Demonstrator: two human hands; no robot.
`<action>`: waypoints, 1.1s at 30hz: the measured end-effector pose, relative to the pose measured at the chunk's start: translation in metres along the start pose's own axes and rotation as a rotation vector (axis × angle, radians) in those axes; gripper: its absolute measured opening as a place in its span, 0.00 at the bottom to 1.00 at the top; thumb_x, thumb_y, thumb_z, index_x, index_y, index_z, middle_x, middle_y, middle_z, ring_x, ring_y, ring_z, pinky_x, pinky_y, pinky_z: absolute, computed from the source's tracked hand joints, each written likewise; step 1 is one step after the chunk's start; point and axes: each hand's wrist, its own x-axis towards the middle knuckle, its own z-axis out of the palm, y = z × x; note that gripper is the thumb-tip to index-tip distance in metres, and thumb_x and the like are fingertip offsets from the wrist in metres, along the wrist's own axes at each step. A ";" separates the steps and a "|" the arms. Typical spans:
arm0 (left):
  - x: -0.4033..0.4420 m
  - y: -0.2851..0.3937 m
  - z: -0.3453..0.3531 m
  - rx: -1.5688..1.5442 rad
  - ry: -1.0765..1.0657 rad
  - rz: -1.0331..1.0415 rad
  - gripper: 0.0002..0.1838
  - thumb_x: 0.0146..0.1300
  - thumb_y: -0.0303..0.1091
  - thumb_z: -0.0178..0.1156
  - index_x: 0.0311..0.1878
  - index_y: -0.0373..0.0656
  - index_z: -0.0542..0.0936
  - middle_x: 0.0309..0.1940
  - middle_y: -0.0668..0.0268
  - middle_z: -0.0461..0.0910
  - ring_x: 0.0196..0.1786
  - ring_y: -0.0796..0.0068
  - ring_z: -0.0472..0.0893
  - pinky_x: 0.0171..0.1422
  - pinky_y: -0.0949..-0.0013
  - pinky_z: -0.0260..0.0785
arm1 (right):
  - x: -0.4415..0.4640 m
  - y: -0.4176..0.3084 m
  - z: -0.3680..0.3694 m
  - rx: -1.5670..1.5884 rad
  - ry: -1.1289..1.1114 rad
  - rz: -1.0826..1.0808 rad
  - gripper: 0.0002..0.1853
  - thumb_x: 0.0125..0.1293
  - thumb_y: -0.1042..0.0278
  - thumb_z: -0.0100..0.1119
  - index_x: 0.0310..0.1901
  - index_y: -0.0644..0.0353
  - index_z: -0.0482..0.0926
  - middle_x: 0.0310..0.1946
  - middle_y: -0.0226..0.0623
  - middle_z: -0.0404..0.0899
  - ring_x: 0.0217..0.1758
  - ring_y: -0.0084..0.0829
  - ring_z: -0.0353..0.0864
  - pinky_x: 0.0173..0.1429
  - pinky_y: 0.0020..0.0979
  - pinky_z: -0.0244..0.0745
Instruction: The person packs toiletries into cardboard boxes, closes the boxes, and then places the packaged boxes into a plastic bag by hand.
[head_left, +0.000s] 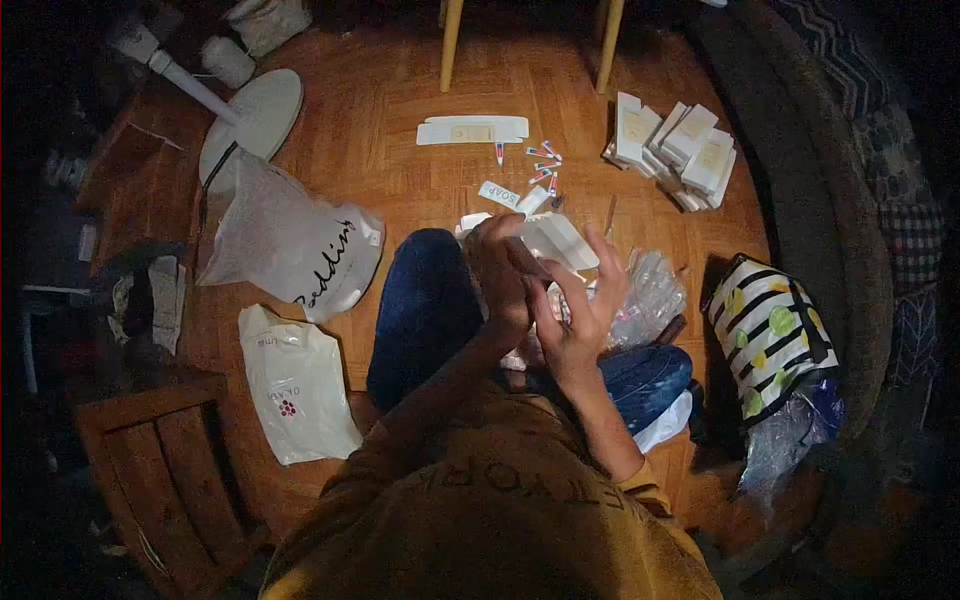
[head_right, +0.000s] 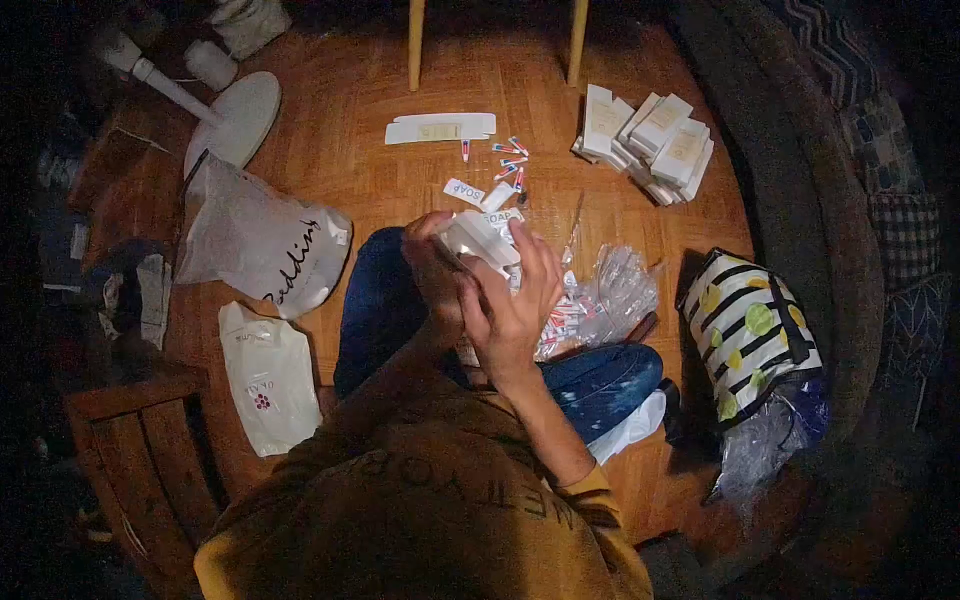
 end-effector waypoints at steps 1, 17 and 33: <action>-0.002 -0.003 0.000 0.062 -0.019 0.030 0.23 0.48 0.38 0.60 0.47 0.43 0.68 0.43 0.57 0.69 0.48 0.56 0.68 0.53 0.58 0.56 | -0.003 0.004 0.002 0.060 -0.043 0.034 0.17 0.47 0.69 0.65 0.43 0.53 0.79 0.55 0.47 0.68 0.60 0.49 0.62 0.62 0.46 0.52; -0.049 0.009 -0.010 -0.399 -0.559 -0.586 0.27 0.61 0.36 0.54 0.63 0.40 0.61 0.51 0.56 0.71 0.50 0.71 0.73 0.55 0.69 0.63 | -0.030 0.059 -0.012 0.627 -0.030 0.761 0.08 0.59 0.73 0.60 0.40 0.63 0.80 0.32 0.28 0.76 0.32 0.12 0.69 0.33 0.16 0.63; -0.016 -0.012 -0.047 -0.281 -0.677 -0.935 0.10 0.57 0.34 0.60 0.38 0.39 0.78 0.33 0.65 0.79 0.35 0.76 0.77 0.40 0.74 0.68 | -0.056 0.061 0.018 1.229 -0.077 1.133 0.13 0.60 0.72 0.58 0.46 0.64 0.77 0.36 0.31 0.78 0.31 0.14 0.72 0.31 0.16 0.65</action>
